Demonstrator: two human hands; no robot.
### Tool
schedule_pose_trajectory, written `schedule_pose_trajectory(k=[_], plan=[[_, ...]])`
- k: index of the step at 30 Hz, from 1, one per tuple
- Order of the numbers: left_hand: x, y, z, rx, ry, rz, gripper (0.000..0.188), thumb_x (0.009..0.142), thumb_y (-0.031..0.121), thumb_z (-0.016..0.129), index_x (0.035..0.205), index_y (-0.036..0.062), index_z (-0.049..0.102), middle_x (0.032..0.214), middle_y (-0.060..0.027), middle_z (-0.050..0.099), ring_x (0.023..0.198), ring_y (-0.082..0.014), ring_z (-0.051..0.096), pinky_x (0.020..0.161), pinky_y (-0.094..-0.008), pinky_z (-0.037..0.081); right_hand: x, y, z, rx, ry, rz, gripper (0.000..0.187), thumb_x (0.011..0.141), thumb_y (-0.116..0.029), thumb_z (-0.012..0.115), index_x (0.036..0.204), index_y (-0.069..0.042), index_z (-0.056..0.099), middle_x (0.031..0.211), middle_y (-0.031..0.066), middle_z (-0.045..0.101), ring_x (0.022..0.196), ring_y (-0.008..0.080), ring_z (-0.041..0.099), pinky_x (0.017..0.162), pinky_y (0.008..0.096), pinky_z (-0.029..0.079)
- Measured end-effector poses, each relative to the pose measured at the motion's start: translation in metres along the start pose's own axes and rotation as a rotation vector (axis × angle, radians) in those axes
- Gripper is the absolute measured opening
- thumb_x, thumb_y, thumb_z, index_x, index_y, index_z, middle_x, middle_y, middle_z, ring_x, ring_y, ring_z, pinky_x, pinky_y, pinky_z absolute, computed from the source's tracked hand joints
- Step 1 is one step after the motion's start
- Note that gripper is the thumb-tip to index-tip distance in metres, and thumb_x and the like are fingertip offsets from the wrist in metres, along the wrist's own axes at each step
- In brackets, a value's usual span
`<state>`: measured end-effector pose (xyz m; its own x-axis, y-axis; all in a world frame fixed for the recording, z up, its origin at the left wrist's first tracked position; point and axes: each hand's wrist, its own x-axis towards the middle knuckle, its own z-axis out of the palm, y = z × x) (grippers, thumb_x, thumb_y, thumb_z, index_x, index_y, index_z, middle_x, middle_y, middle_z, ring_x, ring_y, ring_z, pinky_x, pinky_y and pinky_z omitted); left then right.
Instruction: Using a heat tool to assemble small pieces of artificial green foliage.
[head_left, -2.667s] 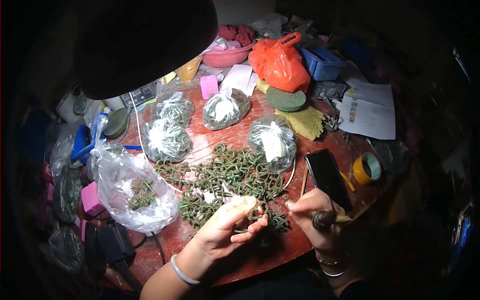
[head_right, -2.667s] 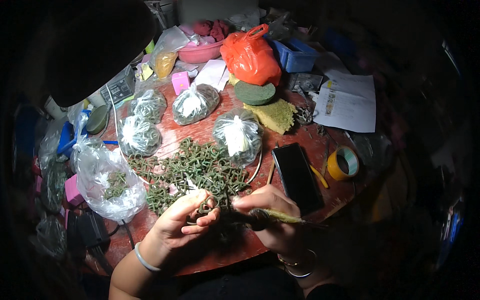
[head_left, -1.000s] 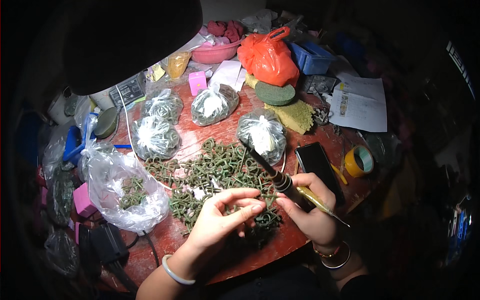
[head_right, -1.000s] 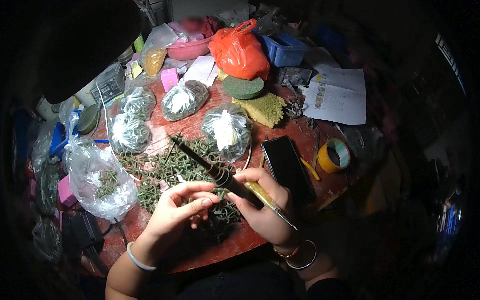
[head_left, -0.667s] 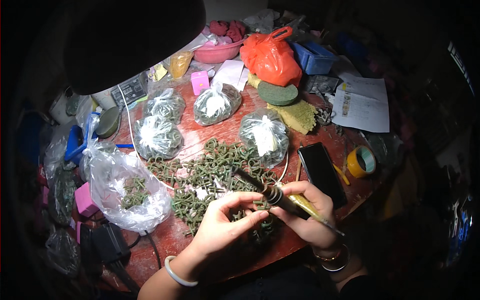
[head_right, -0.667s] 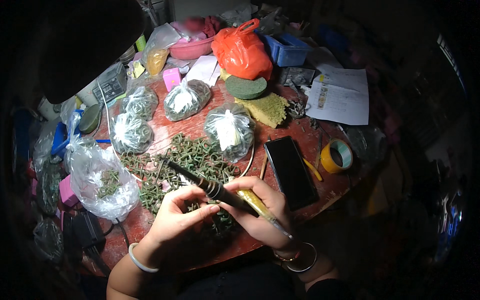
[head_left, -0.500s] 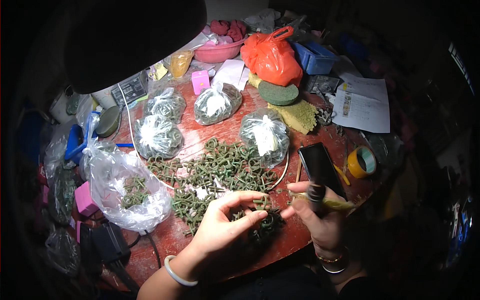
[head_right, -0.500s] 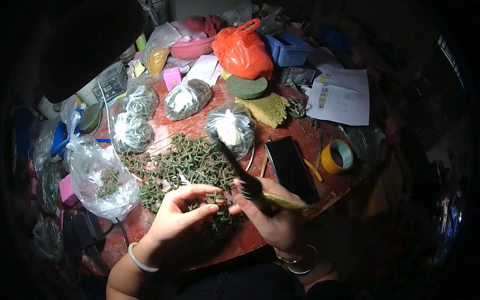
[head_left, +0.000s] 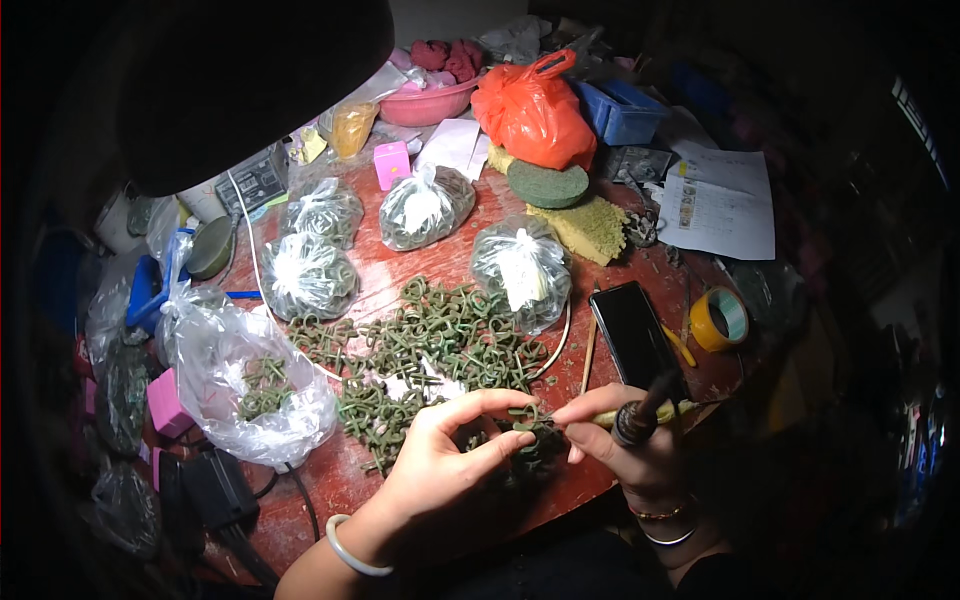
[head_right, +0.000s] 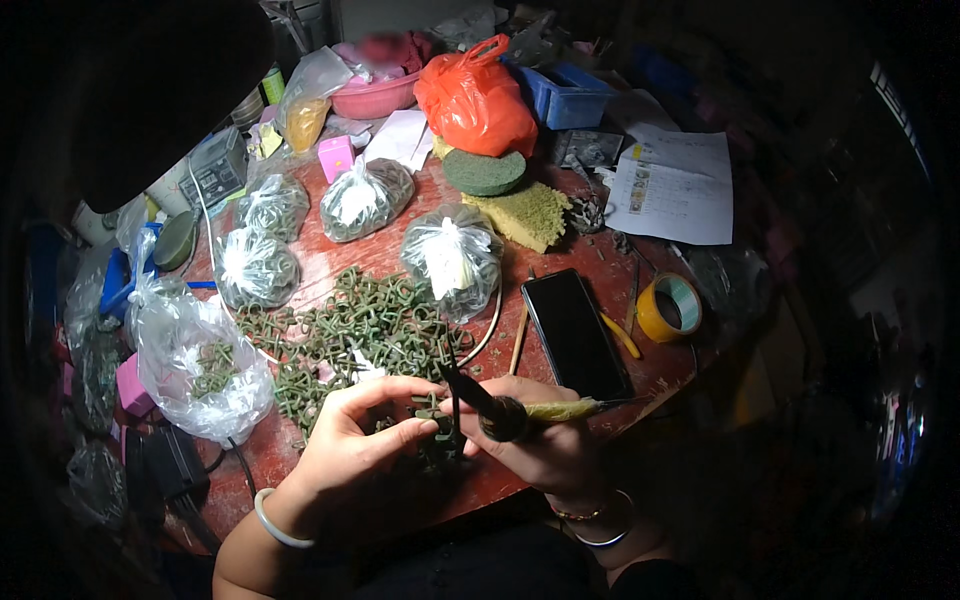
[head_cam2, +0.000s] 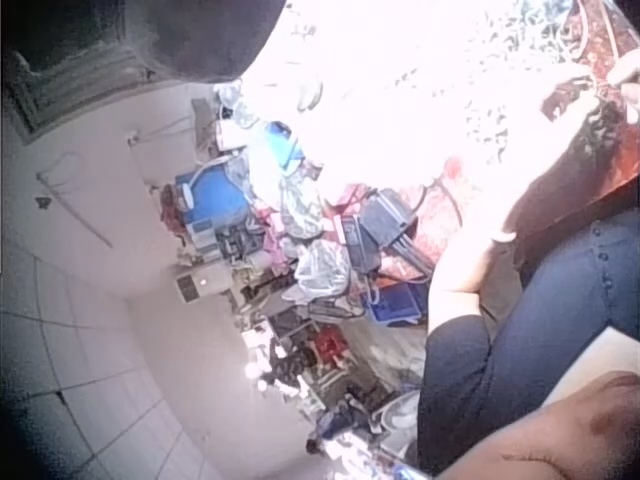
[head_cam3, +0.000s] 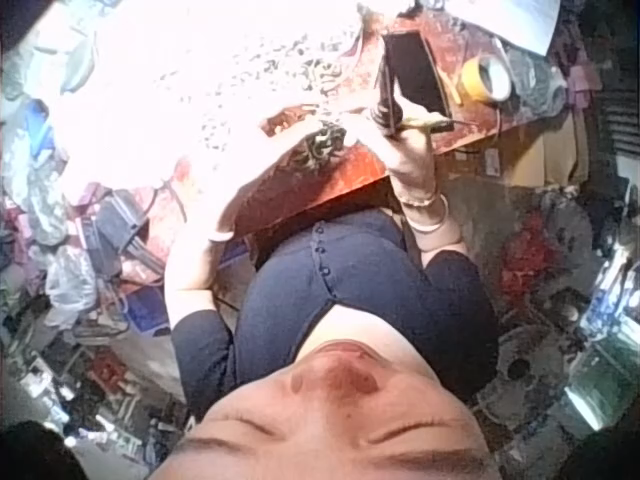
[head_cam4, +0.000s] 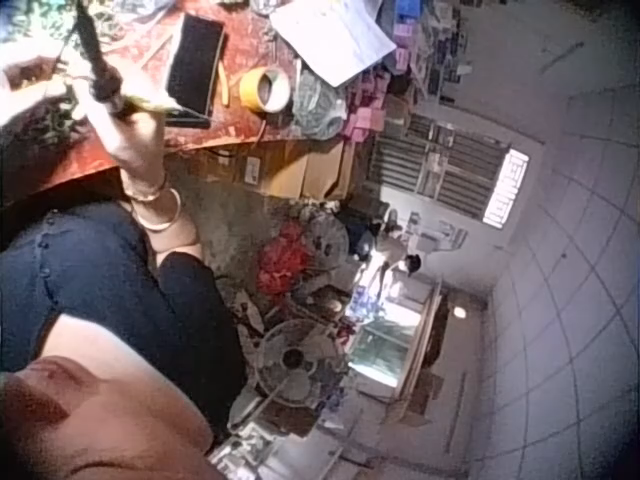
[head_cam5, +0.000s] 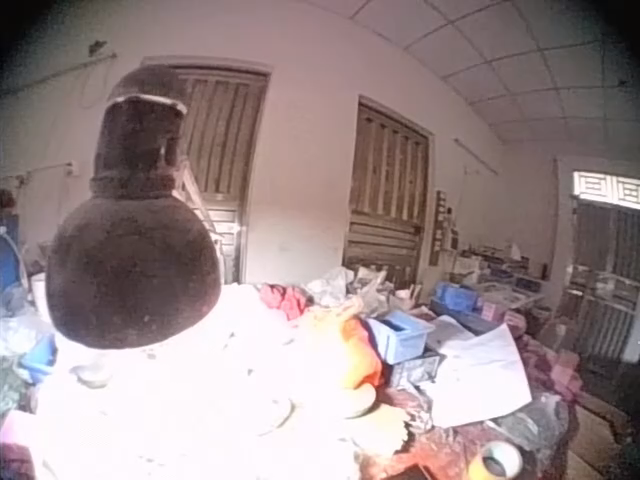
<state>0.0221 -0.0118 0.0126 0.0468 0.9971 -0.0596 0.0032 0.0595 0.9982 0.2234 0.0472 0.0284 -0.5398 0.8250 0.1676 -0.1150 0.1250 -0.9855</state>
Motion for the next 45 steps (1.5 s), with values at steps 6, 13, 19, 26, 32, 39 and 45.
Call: schedule_pose_trajectory(k=[6, 13, 19, 26, 32, 39, 45], plan=[[0.002, 0.001, 0.0, -0.084, -0.061, -0.023, 0.03, 0.083, 0.009, 0.071, 0.112, 0.0044, 0.065, 0.085, -0.0006, 0.065, 0.069, -0.005, 0.055, 0.064, -0.0217, 0.047, 0.004, 0.005, 0.002, -0.123, 0.237, -0.022, 0.015, 0.087, -0.002, 0.065, 0.101, 0.002, 0.067, 0.084, 0.006, 0.067, 0.065, 0.0085, 0.062, 0.058, 0.0218, 0.05], [0.0, -0.001, -0.002, -0.175, -0.099, -0.152, 0.034, 0.087, 0.012, 0.068, 0.12, 0.0069, 0.061, 0.093, -0.0004, 0.066, 0.069, -0.0022, 0.055, 0.053, -0.0174, 0.041, 0.001, -0.004, 0.003, -0.017, 0.112, 0.052, 0.016, 0.085, -0.005, 0.069, 0.099, 0.002, 0.067, 0.082, 0.0063, 0.068, 0.066, 0.0087, 0.062, 0.059, 0.0222, 0.049], [0.003, 0.004, -0.005, -0.535, -0.22, -0.295, 0.035, 0.093, 0.017, 0.06, 0.126, 0.0057, 0.055, 0.101, -0.0046, 0.066, 0.064, -0.0026, 0.052, 0.045, -0.0153, 0.035, 0.005, 0.01, -0.011, -0.388, 0.154, -0.281, 0.008, 0.086, -0.004, 0.068, 0.091, 0.0, 0.064, 0.081, 0.0023, 0.063, 0.07, 0.0087, 0.06, 0.063, 0.0227, 0.049], [0.003, 0.0, -0.011, -0.74, -0.332, -0.301, 0.031, 0.095, 0.016, 0.056, 0.121, 0.0008, 0.056, 0.097, -0.0068, 0.066, 0.06, -0.0031, 0.049, 0.043, -0.0141, 0.033, 0.003, -0.003, 0.002, -0.065, 0.165, -0.091, 0.013, 0.085, -0.001, 0.066, 0.095, 0.0, 0.058, 0.083, 0.0024, 0.061, 0.076, 0.0062, 0.058, 0.068, 0.0221, 0.047], [0.0, 0.002, -0.006, -0.677, -0.294, -0.353, 0.024, 0.093, 0.016, 0.057, 0.111, 0.0013, 0.061, 0.087, -0.0066, 0.066, 0.056, -0.0033, 0.046, 0.045, -0.0149, 0.032, 0.007, 0.0, -0.003, -0.068, -0.078, -0.155, 0.015, 0.083, 0.001, 0.066, 0.096, 0.001, 0.058, 0.085, 0.0045, 0.061, 0.079, 0.0084, 0.057, 0.072, 0.0239, 0.046], [0.001, 0.005, -0.008, -0.651, -0.308, -0.354, 0.023, 0.092, 0.016, 0.058, 0.108, 0.0005, 0.062, 0.085, -0.0067, 0.066, 0.056, -0.0038, 0.046, 0.05, -0.0161, 0.034, 0.004, -0.004, -0.011, -0.181, -0.028, 0.027, 0.016, 0.082, 0.001, 0.067, 0.095, 0.001, 0.058, 0.088, 0.0042, 0.063, 0.081, 0.0069, 0.058, 0.07, 0.023, 0.047], [0.0, 0.003, -0.013, -0.662, -0.396, -0.361, 0.026, 0.093, 0.017, 0.055, 0.111, -0.0004, 0.061, 0.086, -0.0081, 0.066, 0.054, -0.0039, 0.047, 0.043, -0.0148, 0.031, 0.011, -0.014, -0.006, 0.064, 0.004, 0.129, 0.015, 0.081, 0.0, 0.068, 0.095, -0.001, 0.063, 0.084, 0.0004, 0.063, 0.075, 0.0058, 0.057, 0.067, 0.0207, 0.046]])
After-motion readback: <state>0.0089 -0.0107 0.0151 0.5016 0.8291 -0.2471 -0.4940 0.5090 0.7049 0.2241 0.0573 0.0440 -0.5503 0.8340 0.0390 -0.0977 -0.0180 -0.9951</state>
